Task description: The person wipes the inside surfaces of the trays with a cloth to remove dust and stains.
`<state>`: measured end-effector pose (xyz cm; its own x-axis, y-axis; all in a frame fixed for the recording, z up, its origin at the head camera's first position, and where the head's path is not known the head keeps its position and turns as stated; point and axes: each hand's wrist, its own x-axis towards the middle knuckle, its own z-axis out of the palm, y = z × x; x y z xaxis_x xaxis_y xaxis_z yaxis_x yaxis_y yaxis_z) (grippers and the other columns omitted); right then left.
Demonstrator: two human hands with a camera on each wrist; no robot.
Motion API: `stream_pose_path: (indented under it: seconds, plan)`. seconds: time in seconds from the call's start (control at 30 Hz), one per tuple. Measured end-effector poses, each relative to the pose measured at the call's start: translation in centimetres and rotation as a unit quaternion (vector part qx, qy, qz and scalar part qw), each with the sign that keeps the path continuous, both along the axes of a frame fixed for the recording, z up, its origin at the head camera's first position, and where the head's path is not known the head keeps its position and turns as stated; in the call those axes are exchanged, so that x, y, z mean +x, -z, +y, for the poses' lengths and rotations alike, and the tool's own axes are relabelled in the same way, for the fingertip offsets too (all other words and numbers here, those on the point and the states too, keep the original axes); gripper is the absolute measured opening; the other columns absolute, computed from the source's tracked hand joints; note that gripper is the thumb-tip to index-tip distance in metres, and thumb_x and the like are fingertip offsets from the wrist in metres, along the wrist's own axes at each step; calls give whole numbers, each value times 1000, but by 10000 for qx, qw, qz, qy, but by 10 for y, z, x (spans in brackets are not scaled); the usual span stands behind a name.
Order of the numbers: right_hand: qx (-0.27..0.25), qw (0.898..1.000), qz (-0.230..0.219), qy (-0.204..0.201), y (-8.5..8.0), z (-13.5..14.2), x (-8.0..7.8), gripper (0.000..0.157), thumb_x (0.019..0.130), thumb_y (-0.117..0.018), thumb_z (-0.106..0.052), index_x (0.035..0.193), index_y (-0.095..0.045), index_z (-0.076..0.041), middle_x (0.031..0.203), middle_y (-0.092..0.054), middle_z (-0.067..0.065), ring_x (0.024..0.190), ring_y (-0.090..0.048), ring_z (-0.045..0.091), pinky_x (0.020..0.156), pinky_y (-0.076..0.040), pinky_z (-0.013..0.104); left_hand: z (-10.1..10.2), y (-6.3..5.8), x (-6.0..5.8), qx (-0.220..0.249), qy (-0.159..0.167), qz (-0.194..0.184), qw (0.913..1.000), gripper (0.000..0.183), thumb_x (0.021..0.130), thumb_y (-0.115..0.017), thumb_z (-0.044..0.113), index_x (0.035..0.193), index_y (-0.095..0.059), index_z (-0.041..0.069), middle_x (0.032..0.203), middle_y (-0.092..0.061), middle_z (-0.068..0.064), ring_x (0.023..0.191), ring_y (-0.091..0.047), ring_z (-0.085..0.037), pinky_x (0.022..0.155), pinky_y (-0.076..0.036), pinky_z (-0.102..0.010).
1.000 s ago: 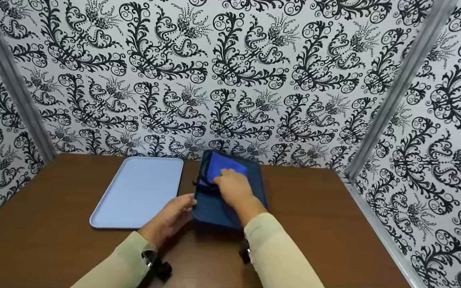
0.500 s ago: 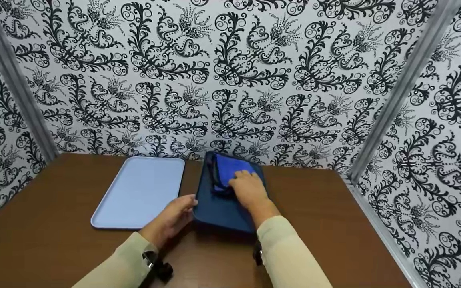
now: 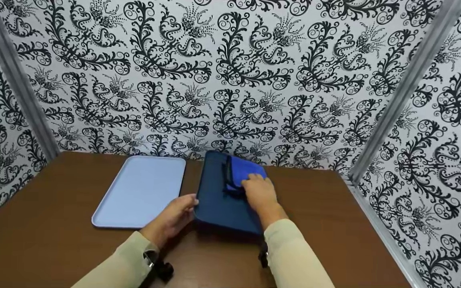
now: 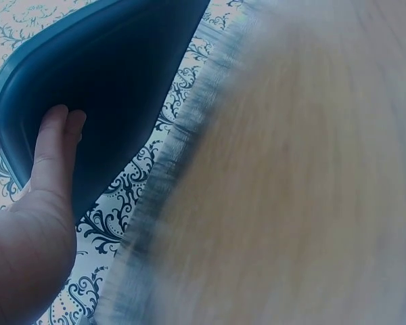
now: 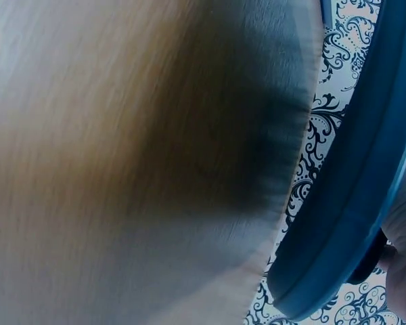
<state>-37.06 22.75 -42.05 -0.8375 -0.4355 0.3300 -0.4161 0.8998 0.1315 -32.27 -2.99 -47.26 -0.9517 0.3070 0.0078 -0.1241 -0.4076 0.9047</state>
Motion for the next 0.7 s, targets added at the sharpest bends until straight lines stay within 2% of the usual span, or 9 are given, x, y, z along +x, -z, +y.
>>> stream_pose_path:
  seconds: [0.13,0.27,0.4,0.7]
  plan:
    - [-90,9998,-97,165,0,-1,1,35,89,-62,2,116,-77,-15,110,-69,14,111,-66,39,89,-55,59,0,0,0,-24,-47,-76,10000,51,88,-57,7,134,-54,-14,101,-68,-3,92,-67,-10,88,-58,-27]
    - [-71,9996,-81,245,1,-2,0,33,88,-63,3,113,-76,-14,105,-68,14,105,-67,40,85,-56,58,1,1,0,-26,-92,-120,9999,59,88,-57,7,141,-47,-16,103,-68,-4,93,-67,-10,90,-57,-28]
    - [-95,9996,-59,256,4,-3,1,30,87,-62,5,108,-76,-12,97,-65,13,98,-66,40,80,-57,57,1,1,-1,5,-45,-74,10000,53,88,-56,7,137,-51,-15,102,-71,-4,94,-69,-12,90,-58,-30]
    - [-216,9994,-153,209,0,-13,6,30,88,-61,2,109,-74,-15,94,-63,10,97,-66,36,75,-57,57,1,1,-1,-2,-41,-38,10000,46,88,-56,7,129,-58,-12,100,-73,-4,93,-70,-13,90,-58,-31]
